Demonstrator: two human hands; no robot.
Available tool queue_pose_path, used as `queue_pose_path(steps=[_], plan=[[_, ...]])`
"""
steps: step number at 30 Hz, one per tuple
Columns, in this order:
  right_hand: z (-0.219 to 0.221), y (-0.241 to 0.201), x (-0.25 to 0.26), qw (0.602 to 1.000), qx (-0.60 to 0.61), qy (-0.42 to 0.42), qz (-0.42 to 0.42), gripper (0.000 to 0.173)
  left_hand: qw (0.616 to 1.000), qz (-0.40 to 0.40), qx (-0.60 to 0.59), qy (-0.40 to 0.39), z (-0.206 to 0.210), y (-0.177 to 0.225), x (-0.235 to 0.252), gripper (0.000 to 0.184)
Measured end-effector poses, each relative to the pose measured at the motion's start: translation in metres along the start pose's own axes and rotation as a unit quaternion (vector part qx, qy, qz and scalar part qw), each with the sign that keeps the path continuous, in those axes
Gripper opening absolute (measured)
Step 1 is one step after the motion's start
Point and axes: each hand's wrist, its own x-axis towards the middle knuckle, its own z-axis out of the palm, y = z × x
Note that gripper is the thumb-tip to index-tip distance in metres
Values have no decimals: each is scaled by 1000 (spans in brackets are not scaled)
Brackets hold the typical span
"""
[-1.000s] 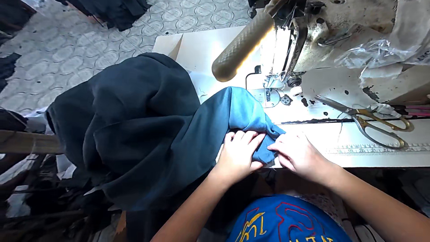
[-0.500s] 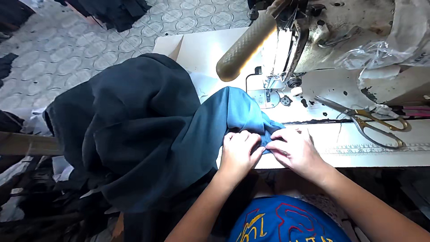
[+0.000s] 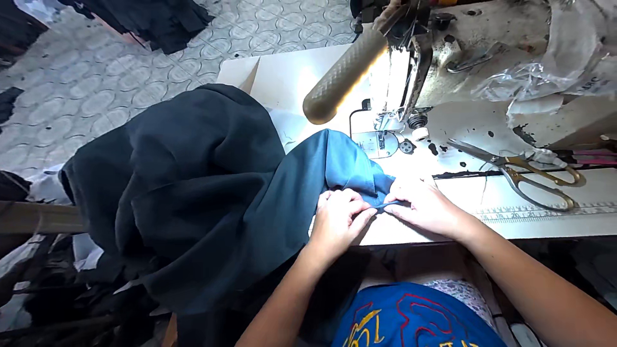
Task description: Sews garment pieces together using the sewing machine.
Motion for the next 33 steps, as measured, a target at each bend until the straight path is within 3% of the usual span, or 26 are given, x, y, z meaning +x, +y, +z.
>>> queue_pose_path(steps=[7,14,17,18,20,22,24,26,27,28,31,33], plan=[[1,-4,4,1000,-22,0,7,33,994,-6,106,26,9,8,2,28],[6,-7,7,997,-70,14,-11,23,995,-10,101,21,10,9,0,24],[4,-12,9,995,-95,-14,5,22,992,34,117,42,12,8,-4,20],[7,-14,7,993,-120,7,-5,20,988,55,136,46,12,9,-5,24],[19,-13,-2,960,-228,134,-93,17,975,79,201,56,12,20,-8,24],[31,-5,-12,918,-277,226,-170,20,954,79,291,8,10,47,-11,22],[36,4,-21,923,-262,230,-163,25,911,87,389,-104,9,79,-15,24],[32,6,-24,946,-214,206,-130,27,841,126,457,-261,-3,104,-3,27],[29,5,-23,956,-187,194,-116,26,825,139,443,-322,-11,111,9,29],[26,4,-22,963,-167,186,-105,25,844,154,395,-328,-17,107,23,27],[20,6,-18,975,-107,174,-84,24,919,204,178,-287,-25,50,64,14],[18,9,-13,983,-49,159,-81,25,947,172,58,-266,-19,8,65,20]])
